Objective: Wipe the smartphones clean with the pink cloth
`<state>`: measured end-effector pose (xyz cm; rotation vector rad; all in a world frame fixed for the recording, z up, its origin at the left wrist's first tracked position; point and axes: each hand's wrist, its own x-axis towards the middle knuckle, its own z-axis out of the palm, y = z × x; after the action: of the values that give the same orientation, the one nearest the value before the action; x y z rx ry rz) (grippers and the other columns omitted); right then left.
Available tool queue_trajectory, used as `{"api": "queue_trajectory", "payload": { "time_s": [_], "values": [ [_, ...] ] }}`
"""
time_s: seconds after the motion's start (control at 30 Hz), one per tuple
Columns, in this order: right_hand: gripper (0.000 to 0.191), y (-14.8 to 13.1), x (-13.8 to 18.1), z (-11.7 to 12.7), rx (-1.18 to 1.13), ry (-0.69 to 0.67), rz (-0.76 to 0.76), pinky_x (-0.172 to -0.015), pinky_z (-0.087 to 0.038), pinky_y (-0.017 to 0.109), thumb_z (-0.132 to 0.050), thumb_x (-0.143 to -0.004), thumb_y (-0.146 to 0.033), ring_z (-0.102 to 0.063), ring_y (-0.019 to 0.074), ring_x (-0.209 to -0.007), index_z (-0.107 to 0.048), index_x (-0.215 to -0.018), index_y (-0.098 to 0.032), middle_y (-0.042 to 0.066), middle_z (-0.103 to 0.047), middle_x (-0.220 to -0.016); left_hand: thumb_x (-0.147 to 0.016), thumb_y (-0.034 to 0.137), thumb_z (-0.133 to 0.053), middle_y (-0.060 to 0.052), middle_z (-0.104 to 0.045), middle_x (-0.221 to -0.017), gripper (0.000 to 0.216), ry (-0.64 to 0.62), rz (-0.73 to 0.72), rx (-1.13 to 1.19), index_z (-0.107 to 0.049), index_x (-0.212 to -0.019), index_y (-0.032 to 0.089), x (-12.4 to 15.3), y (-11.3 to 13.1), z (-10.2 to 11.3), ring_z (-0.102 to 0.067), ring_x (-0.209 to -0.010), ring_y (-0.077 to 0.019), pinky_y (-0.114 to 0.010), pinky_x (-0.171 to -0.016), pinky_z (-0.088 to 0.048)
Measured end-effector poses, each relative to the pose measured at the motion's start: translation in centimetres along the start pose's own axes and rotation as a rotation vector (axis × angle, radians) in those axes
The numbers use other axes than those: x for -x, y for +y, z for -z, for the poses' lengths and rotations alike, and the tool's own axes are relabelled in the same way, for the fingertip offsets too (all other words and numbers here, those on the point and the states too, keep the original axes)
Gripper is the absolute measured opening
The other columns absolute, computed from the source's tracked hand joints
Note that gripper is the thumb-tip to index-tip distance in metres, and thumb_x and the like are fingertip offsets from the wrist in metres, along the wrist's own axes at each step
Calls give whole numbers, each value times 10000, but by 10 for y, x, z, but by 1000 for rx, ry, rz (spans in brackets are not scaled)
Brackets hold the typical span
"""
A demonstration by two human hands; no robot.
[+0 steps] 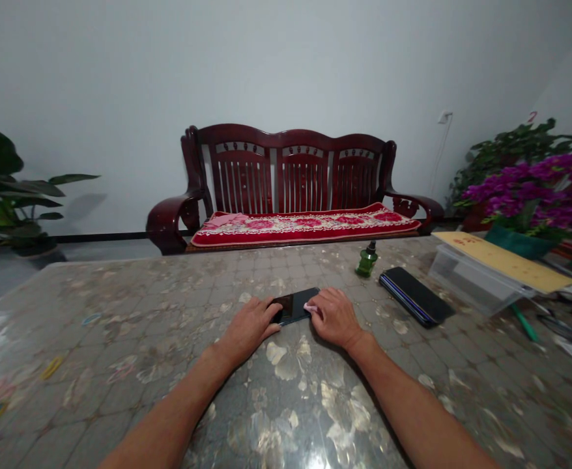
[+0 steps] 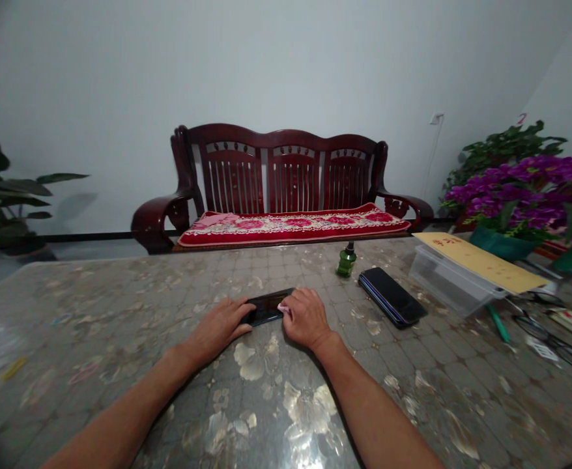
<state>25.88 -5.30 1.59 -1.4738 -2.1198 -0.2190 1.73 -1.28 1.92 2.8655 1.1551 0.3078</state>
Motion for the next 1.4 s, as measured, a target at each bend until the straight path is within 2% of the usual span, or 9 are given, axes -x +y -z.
{"api": "queue_trajectory", "payload": {
  "time_s": [0.1,0.2,0.47,0.67,0.73,0.97,1.07,1.23,1.4],
  "values": [
    [136,-14,0,-3,-41,-21,109,-750,-297,333,-572,-842,-158,-494,204,-812,-695,-865,-213,39,-631,-795,-929,277,-637,-106,-581,-1339,336,-11,10,-5,-568,-1253,221,0,1,-1,-587,-1103,-285,-412,-979,-444],
    [148,-18,-1,-3,-42,-13,142,-740,-293,334,-571,-838,-157,-485,208,-810,-700,-877,-218,43,-626,-788,-949,276,-602,-97,-585,-1321,300,-22,28,11,-571,-1244,233,-1,4,1,-600,-1090,-274,-395,-969,-455],
    [127,7,-2,1,49,154,-75,-750,-303,337,-580,-819,-127,-510,219,-833,-685,-833,-196,54,-629,-802,-991,255,-504,-105,-607,-1306,312,-47,80,85,-551,-1298,230,-6,6,4,-623,-1129,-275,-395,-983,-473],
    [162,-19,-3,-1,-32,120,118,-742,-307,335,-563,-845,-153,-496,211,-807,-691,-921,-218,40,-627,-804,-1019,306,-434,-94,-654,-1246,297,-18,51,203,-552,-1277,217,-6,0,1,-637,-1123,-248,-365,-990,-469],
    [170,-21,-4,-1,-26,126,132,-744,-307,337,-559,-848,-153,-496,212,-809,-691,-930,-221,41,-629,-809,-1021,320,-426,-83,-663,-1235,298,-17,48,239,-546,-1278,229,-5,-2,1,-647,-1103,-236,-347,-972,-476],
    [134,11,-6,0,55,239,-149,-750,-326,325,-574,-835,-150,-534,209,-811,-694,-853,-208,45,-650,-801,-1019,314,-411,-86,-662,-1278,338,-95,119,227,-519,-1330,238,-6,4,13,-646,-1130,-242,-338,-961,-474],
    [143,20,-5,-2,-12,282,-276,-742,-351,311,-561,-847,-188,-551,199,-787,-701,-846,-212,38,-659,-799,-1020,327,-405,-94,-670,-1271,351,-123,148,214,-514,-1340,233,-6,5,15,-651,-1124,-249,-337,-945,-477],
    [224,23,-8,-14,-319,346,-476,-720,-421,296,-545,-862,-354,-570,188,-744,-714,-855,-205,43,-676,-814,-1034,356,-334,-96,-687,-1248,380,-114,160,250,-530,-1338,241,-3,-1,15,-669,-1084,-259,-349,-920,-480],
    [339,26,-15,-20,-716,351,-663,-640,-445,287,-600,-762,-474,-560,182,-667,-730,-866,-179,29,-678,-742,-1030,374,-310,-76,-722,-1160,396,-99,187,304,-571,-1302,255,-2,-6,18,-687,-1019,-243,-324,-894,-478]
  ]
}}
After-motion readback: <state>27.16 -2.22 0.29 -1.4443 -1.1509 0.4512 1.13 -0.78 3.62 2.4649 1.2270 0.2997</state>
